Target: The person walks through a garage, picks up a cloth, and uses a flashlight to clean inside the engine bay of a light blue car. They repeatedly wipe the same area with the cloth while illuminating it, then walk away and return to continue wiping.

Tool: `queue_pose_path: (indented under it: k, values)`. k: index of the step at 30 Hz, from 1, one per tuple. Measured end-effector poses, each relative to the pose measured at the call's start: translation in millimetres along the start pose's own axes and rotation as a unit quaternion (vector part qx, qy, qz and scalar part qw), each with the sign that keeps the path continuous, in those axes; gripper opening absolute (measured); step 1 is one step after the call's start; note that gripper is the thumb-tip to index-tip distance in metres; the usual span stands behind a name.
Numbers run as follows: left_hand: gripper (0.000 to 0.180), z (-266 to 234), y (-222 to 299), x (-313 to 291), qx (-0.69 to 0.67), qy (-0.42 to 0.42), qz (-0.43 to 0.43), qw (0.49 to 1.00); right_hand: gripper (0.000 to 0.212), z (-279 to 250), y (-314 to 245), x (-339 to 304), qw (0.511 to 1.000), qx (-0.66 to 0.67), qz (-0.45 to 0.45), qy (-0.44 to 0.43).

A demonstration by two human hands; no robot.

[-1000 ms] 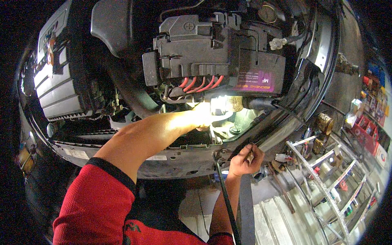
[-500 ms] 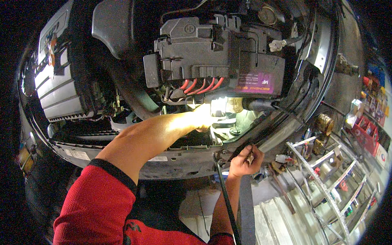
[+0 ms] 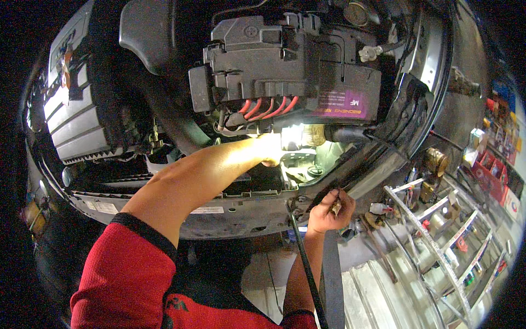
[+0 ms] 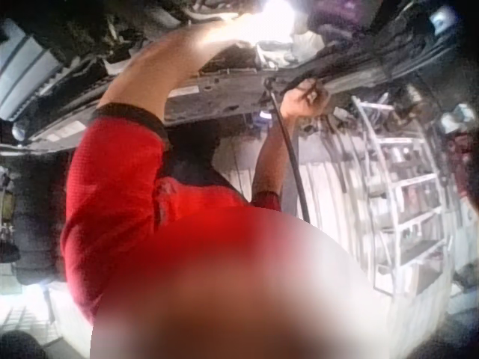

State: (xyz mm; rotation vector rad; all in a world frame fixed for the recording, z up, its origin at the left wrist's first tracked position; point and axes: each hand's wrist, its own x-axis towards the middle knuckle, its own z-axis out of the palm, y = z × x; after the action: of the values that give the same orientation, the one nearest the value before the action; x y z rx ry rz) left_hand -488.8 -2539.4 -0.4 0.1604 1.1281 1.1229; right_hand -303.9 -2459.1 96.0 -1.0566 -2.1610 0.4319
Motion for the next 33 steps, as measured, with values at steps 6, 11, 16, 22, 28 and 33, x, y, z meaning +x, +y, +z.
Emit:
queue_pose_path:
  k: [6,11,16,22,28,33]
  values:
    - [0.035,0.6,1.2,12.1,-0.002,0.012,-0.025,1.0,0.015,-1.3,-3.0,-1.9,0.999,0.031,0.037,0.0]
    - [0.036,-4.8,10.7,-1.8,0.286,0.044,-0.098,0.952,0.021,-2.7,-3.7,1.4,0.999,-0.023,-0.026,-0.015]
    - [0.03,-5.7,12.2,-12.6,0.528,0.048,0.001,0.848,0.021,-1.6,-1.4,2.1,0.999,0.032,-0.025,-0.015]
    - [0.017,-2.3,34.1,-25.7,0.735,-0.125,0.022,0.666,0.021,-2.0,0.6,3.6,0.997,-0.024,-0.067,-0.012]
    - [0.024,-4.9,51.5,-51.7,0.697,-0.136,-0.028,0.704,0.021,-4.1,2.0,2.4,0.998,-0.011,-0.049,-0.022]
    - [0.029,-6.2,57.3,-64.7,0.633,-0.097,-0.003,0.768,0.025,-2.3,6.5,-1.9,1.0,0.016,-0.01,-0.016]
